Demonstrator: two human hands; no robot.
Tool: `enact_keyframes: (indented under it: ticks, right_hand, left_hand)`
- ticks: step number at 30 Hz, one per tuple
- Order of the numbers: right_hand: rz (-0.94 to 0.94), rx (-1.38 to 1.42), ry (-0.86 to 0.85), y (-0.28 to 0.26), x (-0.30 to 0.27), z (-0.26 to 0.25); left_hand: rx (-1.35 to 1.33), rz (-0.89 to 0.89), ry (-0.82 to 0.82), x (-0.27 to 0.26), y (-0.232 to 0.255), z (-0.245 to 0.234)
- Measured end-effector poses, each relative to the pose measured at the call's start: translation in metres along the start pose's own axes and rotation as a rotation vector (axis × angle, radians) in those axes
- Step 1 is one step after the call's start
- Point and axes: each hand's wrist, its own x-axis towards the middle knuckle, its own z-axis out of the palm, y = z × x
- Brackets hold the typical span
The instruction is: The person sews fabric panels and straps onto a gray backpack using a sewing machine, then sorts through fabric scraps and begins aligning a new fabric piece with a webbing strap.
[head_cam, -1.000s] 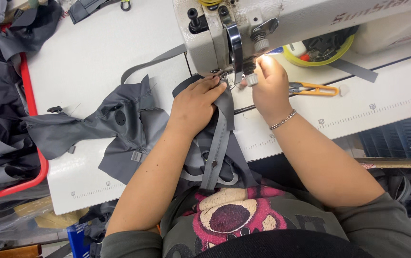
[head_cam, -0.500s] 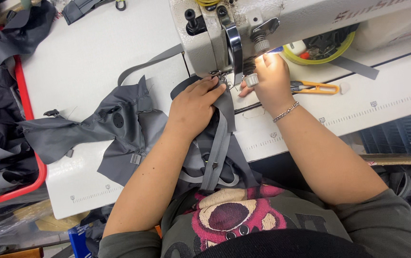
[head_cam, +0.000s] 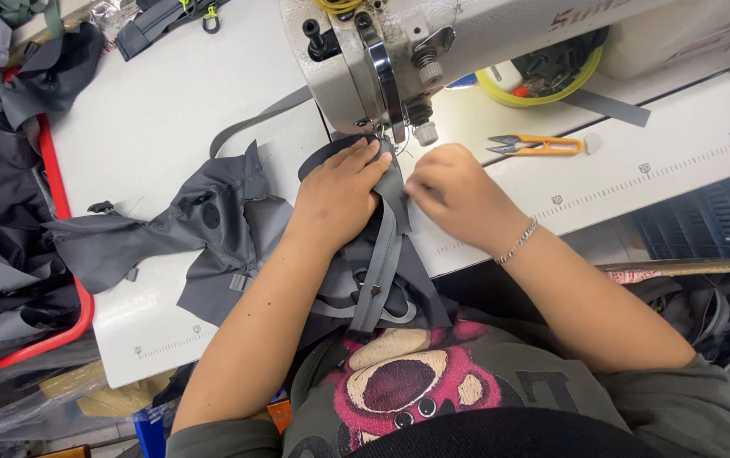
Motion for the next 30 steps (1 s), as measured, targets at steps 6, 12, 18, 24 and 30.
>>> enact_keyframes:
  ticks: [6,12,18,24,30]
  right_hand:
    - [-0.373,-0.393,-0.038,-0.005,-0.047,0.007]
    - [-0.527,-0.396,-0.097,-0.01,-0.068,0.009]
    - [-0.532,-0.4,-0.225,-0.015,-0.08,0.015]
    - [-0.667,-0.386,-0.167,-0.008,-0.079,0.03]
    - [-0.727,-0.34,-0.046,-0.001,-0.08,0.044]
  left_hand:
    - [0.021,0.022,-0.101,0.007,-0.001,-0.009]
    - [0.1,0.079,-0.029,0.007,0.008,-0.017]
    - [0.189,0.308,0.123,-0.007,0.018,-0.035]
    - [0.2,0.306,0.1,-0.008,0.007,-0.044]
    - [0.189,0.442,0.174,-0.009,0.008,-0.035]
